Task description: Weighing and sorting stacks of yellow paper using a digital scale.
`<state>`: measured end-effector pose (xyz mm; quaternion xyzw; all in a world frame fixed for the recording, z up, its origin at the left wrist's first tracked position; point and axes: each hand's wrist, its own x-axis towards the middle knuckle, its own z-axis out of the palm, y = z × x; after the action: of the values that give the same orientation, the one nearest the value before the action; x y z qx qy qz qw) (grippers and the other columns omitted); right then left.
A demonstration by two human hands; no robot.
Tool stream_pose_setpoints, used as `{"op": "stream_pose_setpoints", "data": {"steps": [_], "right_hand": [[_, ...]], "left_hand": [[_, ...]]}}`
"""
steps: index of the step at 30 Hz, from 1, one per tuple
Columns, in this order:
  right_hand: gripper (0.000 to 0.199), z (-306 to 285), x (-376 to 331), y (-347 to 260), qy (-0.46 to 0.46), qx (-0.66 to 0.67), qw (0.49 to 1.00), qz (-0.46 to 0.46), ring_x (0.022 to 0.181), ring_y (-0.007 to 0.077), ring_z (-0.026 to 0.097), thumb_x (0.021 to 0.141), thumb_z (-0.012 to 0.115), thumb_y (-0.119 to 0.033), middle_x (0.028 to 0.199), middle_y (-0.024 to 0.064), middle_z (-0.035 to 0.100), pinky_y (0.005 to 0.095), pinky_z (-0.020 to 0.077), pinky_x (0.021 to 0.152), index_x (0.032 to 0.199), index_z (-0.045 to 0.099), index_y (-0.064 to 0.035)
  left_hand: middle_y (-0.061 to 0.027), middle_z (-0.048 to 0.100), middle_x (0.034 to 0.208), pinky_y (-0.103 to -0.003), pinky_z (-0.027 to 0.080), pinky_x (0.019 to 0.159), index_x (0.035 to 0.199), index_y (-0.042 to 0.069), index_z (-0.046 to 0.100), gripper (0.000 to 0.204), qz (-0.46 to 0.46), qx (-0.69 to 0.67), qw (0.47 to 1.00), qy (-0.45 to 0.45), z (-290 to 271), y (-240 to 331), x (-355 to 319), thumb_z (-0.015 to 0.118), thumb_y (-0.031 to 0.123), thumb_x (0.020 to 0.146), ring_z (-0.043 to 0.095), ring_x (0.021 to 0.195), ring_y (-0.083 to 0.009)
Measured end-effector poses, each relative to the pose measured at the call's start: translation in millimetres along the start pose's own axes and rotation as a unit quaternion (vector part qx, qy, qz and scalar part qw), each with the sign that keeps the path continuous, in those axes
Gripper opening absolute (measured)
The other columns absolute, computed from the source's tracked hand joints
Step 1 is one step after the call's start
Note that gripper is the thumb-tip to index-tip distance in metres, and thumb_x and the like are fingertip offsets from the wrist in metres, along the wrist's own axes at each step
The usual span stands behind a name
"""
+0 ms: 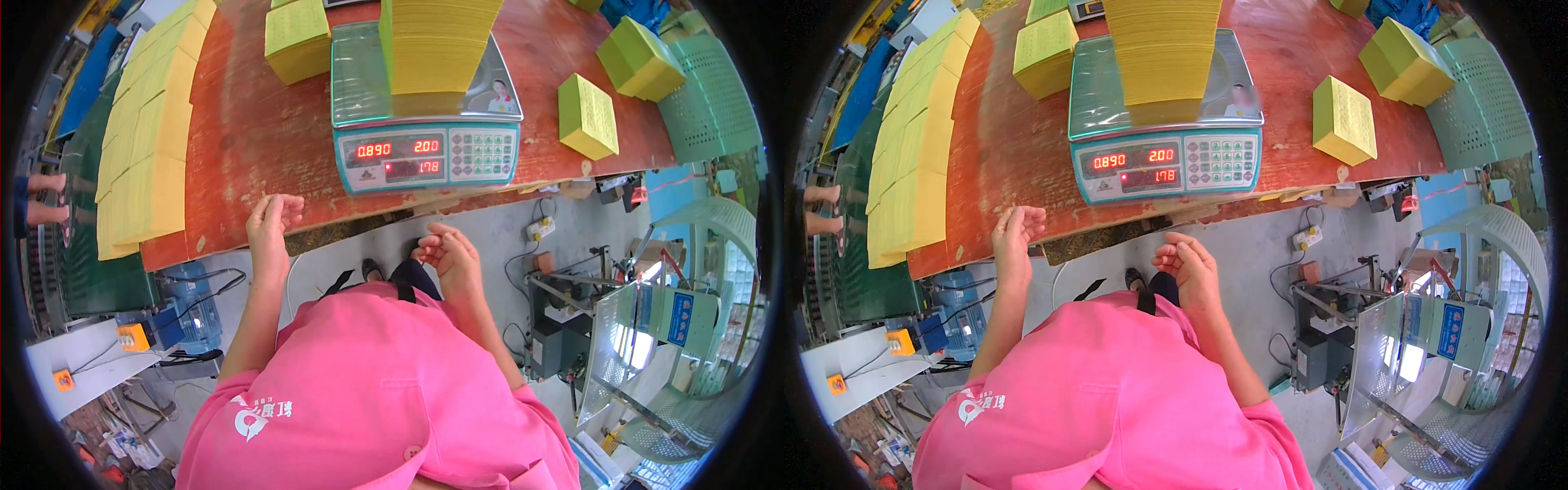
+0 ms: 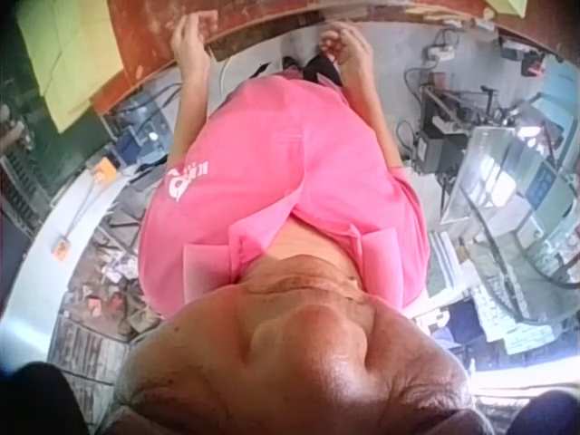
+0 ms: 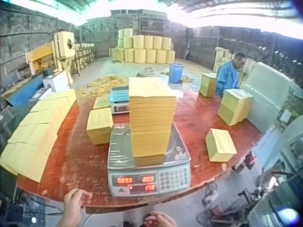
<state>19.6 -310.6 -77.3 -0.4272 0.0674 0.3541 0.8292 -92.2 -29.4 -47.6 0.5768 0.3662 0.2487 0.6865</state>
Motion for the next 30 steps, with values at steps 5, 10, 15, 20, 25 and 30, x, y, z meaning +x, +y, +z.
{"op": "stream_pose_setpoints", "data": {"steps": [5, 10, 15, 20, 25, 30], "right_hand": [[0.027, -12, 2, -9, 0.010, 0.003, 1.000, 0.001, 0.083, 0.0217, 0.066, 0.100, 0.047, -0.015, 0.093, 0.0117, 0.067, 0.0346, 0.0531, 0.079, 0.117, 0.058, 0.0029], [0.028, -37, 8, -20, 0.011, 0.025, 0.999, 0.017, 0.084, 0.0179, 0.066, 0.100, 0.051, -0.017, 0.095, 0.0106, 0.068, 0.0316, 0.0534, 0.080, 0.119, 0.059, 0.0016], [0.028, -71, 20, -73, -0.015, 0.035, 0.999, 0.016, 0.085, 0.0164, 0.066, 0.100, 0.051, -0.017, 0.096, 0.0090, 0.068, 0.0295, 0.0529, 0.079, 0.119, 0.060, 0.0003], [0.028, -140, 22, -135, 0.044, 0.014, 0.999, -0.028, 0.083, 0.0168, 0.067, 0.099, 0.052, -0.016, 0.096, 0.0094, 0.069, 0.0289, 0.0535, 0.079, 0.119, 0.061, 0.0006], [0.028, -217, 18, -194, 0.108, 0.026, 0.993, -0.038, 0.084, 0.0177, 0.067, 0.098, 0.053, -0.016, 0.095, 0.0099, 0.070, 0.0288, 0.0537, 0.079, 0.119, 0.061, 0.0017], [0.030, -249, 29, -234, 0.109, 0.010, 0.994, -0.028, 0.084, 0.0178, 0.068, 0.097, 0.055, -0.018, 0.096, 0.0099, 0.069, 0.0289, 0.0536, 0.080, 0.119, 0.060, 0.0024]], "left_hand": [[-0.0076, 0.070, 0.097, -0.028, 0.051, 0.080, 0.097, 0.001, 0.067, 0.026, 0.058, 0.081, 0.980, -0.171, 59, 21, -11, 0.049, 0.020, 0.101, 0.064, 0.091, -0.0133], [-0.0082, 0.068, 0.103, -0.027, 0.052, 0.083, 0.105, -0.001, 0.067, 0.018, 0.116, 0.135, 0.891, -0.419, 157, 59, -24, 0.055, 0.000, 0.093, 0.065, 0.095, -0.0147], [-0.0091, 0.068, 0.104, -0.027, 0.052, 0.079, 0.104, 0.000, 0.068, 0.018, 0.216, 0.152, 0.827, -0.497, 309, 86, -25, 0.060, -0.002, 0.088, 0.066, 0.093, -0.0151], [-0.0143, 0.066, 0.110, -0.036, 0.052, 0.085, 0.098, 0.002, 0.067, 0.017, 0.480, 0.215, 0.722, -0.450, 463, 63, -1, 0.070, 0.006, 0.082, 0.065, 0.100, -0.0306], [-0.0140, 0.059, 0.124, -0.044, 0.047, 0.096, 0.099, 0.002, 0.063, 0.028, 0.550, 0.334, 0.650, -0.405, 536, 36, 16, 0.076, 0.013, 0.076, 0.055, 0.116, -0.0336], [-0.0125, 0.060, 0.121, -0.043, 0.047, 0.094, 0.090, 0.003, 0.060, 0.021, 0.503, 0.395, 0.651, -0.408, 547, 32, 14, 0.074, 0.009, 0.076, 0.056, 0.115, -0.0320]]}}
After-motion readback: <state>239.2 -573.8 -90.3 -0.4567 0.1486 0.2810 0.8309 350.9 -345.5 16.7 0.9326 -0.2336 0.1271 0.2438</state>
